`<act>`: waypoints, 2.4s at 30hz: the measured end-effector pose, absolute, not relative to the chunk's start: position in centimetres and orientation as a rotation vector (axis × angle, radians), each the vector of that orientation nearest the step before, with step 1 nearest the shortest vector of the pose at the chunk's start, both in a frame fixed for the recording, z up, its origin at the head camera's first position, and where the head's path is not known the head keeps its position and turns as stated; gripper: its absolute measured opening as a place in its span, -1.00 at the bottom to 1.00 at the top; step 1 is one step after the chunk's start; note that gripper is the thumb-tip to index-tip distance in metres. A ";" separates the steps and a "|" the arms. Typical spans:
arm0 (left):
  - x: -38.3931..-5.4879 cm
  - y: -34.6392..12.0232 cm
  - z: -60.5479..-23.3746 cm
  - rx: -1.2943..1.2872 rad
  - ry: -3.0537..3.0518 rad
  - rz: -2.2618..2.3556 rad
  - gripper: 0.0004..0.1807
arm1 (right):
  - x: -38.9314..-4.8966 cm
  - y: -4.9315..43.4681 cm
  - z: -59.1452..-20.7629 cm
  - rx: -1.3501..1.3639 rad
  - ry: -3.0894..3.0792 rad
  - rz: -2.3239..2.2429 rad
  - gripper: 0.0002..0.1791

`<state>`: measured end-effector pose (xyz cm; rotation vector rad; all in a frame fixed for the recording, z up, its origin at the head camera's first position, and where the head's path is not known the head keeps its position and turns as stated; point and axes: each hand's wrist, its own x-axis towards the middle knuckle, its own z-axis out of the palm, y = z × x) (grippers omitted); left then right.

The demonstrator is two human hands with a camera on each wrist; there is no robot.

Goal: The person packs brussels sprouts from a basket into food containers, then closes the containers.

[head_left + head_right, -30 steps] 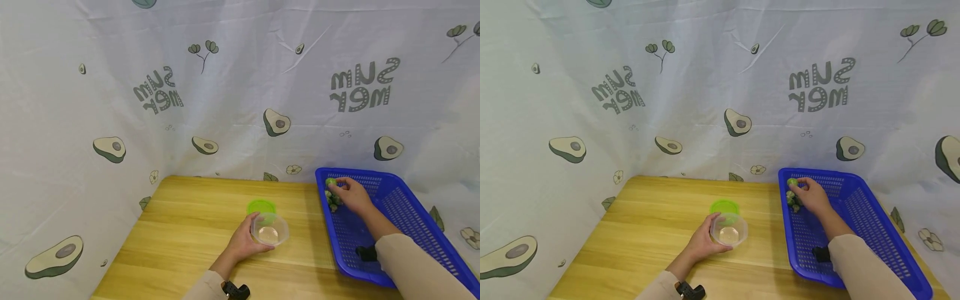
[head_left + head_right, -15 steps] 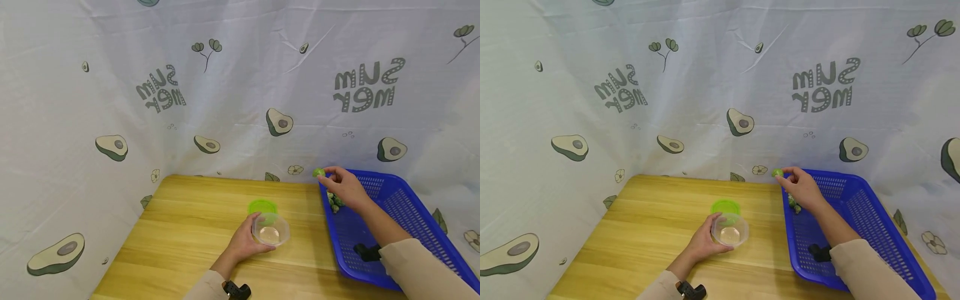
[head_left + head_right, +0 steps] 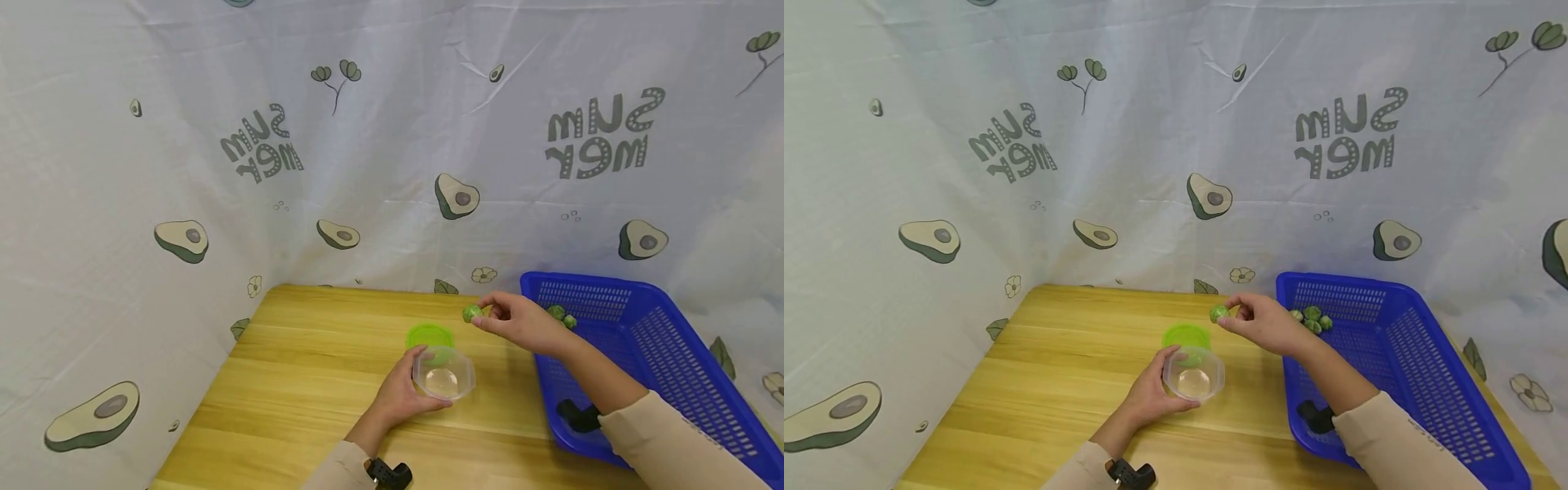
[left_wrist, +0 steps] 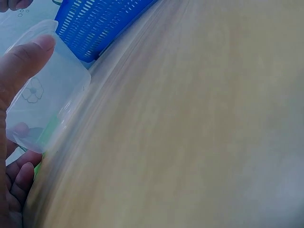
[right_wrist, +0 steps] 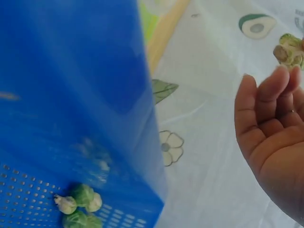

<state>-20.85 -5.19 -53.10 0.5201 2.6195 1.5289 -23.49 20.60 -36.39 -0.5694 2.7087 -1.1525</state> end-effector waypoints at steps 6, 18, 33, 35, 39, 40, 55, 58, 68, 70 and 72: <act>-20.9 -5.2 -53.3 0.522 2.612 1.539 0.19 | -23.1 19.8 -36.9 -0.673 2.664 -1.054 -0.62; -20.8 -5.3 -53.0 0.539 2.638 1.527 0.18 | -22.3 18.0 -37.4 -0.895 2.620 -0.747 -0.66; -20.7 -5.2 -53.2 0.542 2.617 1.535 0.18 | -22.8 16.6 -38.2 -0.849 2.544 -0.549 -0.69; -20.7 -5.2 -53.1 0.544 2.615 1.540 0.18 | -22.8 16.5 -38.2 -0.836 2.533 -0.554 -0.69; -20.7 -5.2 -53.1 0.538 2.611 1.542 0.19 | -22.8 16.6 -38.2 -0.824 2.534 -0.556 -0.71; -20.7 -5.2 -53.1 0.537 2.611 1.543 0.19 | -22.9 16.6 -38.2 -0.822 2.540 -0.555 -0.71; -20.7 -5.2 -53.1 0.519 2.623 1.525 0.19 | -23.1 17.8 -37.0 -0.832 2.563 -0.731 -0.67; -20.7 -5.2 -53.1 0.516 2.624 1.531 0.20 | -23.4 18.6 -36.5 -0.804 2.601 -0.769 -0.67; -20.6 -5.2 -53.1 0.510 2.625 1.526 0.21 | -24.8 23.0 -35.1 -0.568 2.805 -0.904 -0.60; -20.6 -5.3 -53.2 0.513 2.627 1.528 0.21 | -25.3 24.3 -35.2 -0.516 2.845 -0.947 -0.59; -20.6 -5.3 -53.3 0.514 2.627 1.532 0.21 | -25.8 25.6 -35.4 -0.439 2.869 -0.993 -0.56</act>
